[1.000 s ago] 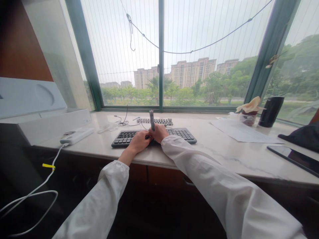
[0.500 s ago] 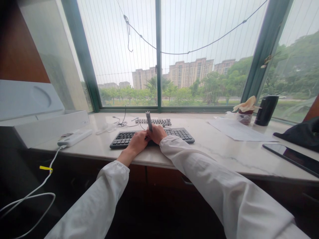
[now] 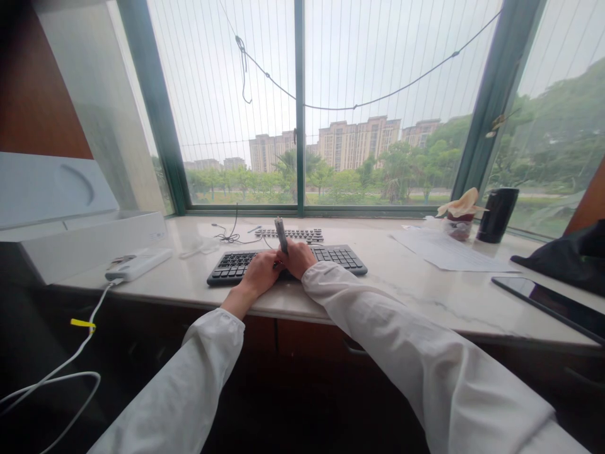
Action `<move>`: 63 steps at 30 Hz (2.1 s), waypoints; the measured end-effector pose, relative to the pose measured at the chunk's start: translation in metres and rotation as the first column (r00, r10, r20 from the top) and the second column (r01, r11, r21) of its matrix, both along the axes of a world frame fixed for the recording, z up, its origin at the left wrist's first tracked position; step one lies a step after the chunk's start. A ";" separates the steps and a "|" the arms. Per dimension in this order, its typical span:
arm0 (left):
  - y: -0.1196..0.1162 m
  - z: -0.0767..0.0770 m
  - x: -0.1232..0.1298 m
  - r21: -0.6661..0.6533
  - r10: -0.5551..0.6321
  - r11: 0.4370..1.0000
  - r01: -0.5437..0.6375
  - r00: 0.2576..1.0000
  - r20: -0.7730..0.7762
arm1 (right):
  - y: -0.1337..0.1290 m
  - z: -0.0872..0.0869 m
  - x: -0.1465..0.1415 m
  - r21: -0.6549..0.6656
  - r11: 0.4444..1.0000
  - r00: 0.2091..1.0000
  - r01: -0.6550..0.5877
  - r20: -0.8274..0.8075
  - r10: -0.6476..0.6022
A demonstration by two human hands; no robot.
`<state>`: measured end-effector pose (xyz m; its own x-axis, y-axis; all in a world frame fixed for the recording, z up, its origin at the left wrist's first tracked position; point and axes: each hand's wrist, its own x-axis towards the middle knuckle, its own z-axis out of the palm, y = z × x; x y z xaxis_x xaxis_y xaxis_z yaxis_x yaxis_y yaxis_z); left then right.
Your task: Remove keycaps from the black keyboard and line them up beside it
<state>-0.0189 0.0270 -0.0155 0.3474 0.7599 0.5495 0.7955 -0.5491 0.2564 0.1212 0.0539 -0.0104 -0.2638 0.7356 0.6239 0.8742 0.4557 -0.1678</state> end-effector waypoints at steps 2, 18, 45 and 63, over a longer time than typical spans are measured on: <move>0.000 0.000 0.000 -0.005 0.006 1.000 -0.006 1.000 0.007 | 0.001 -0.001 0.000 0.010 1.000 1.000 -0.001 0.005 0.001; -0.001 0.001 0.002 0.002 0.059 0.998 -0.059 0.991 -0.121 | 0.000 -0.002 -0.001 0.009 0.998 0.998 0.064 -0.002 -0.064; 0.013 0.006 -0.014 0.007 -0.237 0.971 0.238 0.968 -0.078 | 0.009 -0.001 0.000 -0.056 0.991 0.988 0.124 -0.080 -0.128; 0.010 0.005 -0.011 0.024 -0.224 0.973 0.228 0.969 -0.107 | 0.016 0.006 0.002 -0.070 0.982 0.954 0.173 -0.236 -0.185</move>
<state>-0.0301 0.0370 -0.0107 0.5639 0.6357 0.5272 0.6709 -0.7249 0.1564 0.1232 0.0700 -0.0048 0.0288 0.7873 0.6159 0.8717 0.2817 -0.4009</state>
